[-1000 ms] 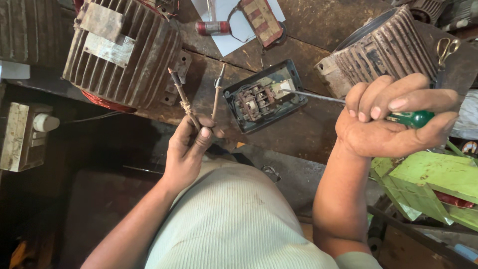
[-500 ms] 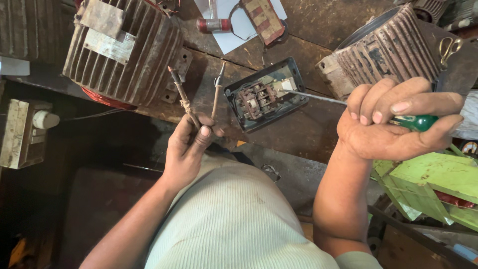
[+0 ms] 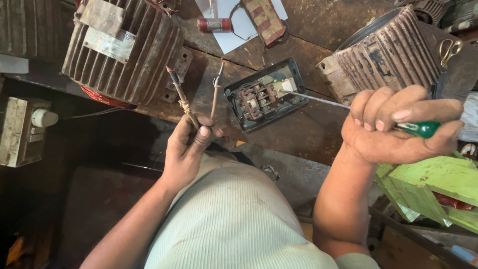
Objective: The person works on a small electrical component, likely a contactor, using a screwdriver to tighten screws and adjust internal parts. They handle wires and a plug, repeatedly manipulating the component on a cluttered workbench.
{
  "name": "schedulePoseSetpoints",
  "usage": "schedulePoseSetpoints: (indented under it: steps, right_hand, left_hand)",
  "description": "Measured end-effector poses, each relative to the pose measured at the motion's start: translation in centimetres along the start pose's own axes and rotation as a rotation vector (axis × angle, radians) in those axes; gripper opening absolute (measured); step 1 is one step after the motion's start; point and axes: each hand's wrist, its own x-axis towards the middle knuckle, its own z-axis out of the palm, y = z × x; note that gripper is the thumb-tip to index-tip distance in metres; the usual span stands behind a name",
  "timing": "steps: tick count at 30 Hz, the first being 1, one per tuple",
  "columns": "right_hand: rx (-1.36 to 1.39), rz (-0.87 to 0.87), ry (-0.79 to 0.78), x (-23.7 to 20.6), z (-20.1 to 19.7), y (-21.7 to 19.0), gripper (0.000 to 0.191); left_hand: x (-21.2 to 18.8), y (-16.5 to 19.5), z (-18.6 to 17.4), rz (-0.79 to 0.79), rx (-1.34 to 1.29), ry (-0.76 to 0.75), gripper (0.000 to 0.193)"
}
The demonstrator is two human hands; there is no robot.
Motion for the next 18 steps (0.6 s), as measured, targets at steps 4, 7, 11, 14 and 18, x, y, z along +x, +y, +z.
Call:
schedulePoseSetpoints:
  steps: [4, 7, 11, 14, 18]
  right_hand:
    - [-0.002, -0.017, -0.073, 0.1, 1.1, -0.1, 0.052]
    - [-0.037, -0.015, -0.149, 0.5, 3.0, 0.5, 0.042]
    - [-0.301, -0.034, -0.052, 1.6, 5.1, 1.9, 0.04]
    - [-0.167, 0.172, -0.094, 2.6, 5.8, 0.4, 0.039]
    - [-0.034, 0.341, -0.313, 4.8, 6.0, -0.9, 0.042]
  left_hand:
    - [0.0, 0.0, 0.2, 0.016, -0.002, -0.01, 0.019]
    - [0.1, -0.2, 0.5, -0.002, -0.003, -0.007, 0.018]
    - [0.2, -0.5, 0.6, 0.001, 0.012, -0.01, 0.018]
    - [0.2, -0.5, 0.5, 0.016, 0.021, -0.007, 0.018]
    - [0.0, -0.3, 0.6, 0.015, -0.014, -0.008, 0.017]
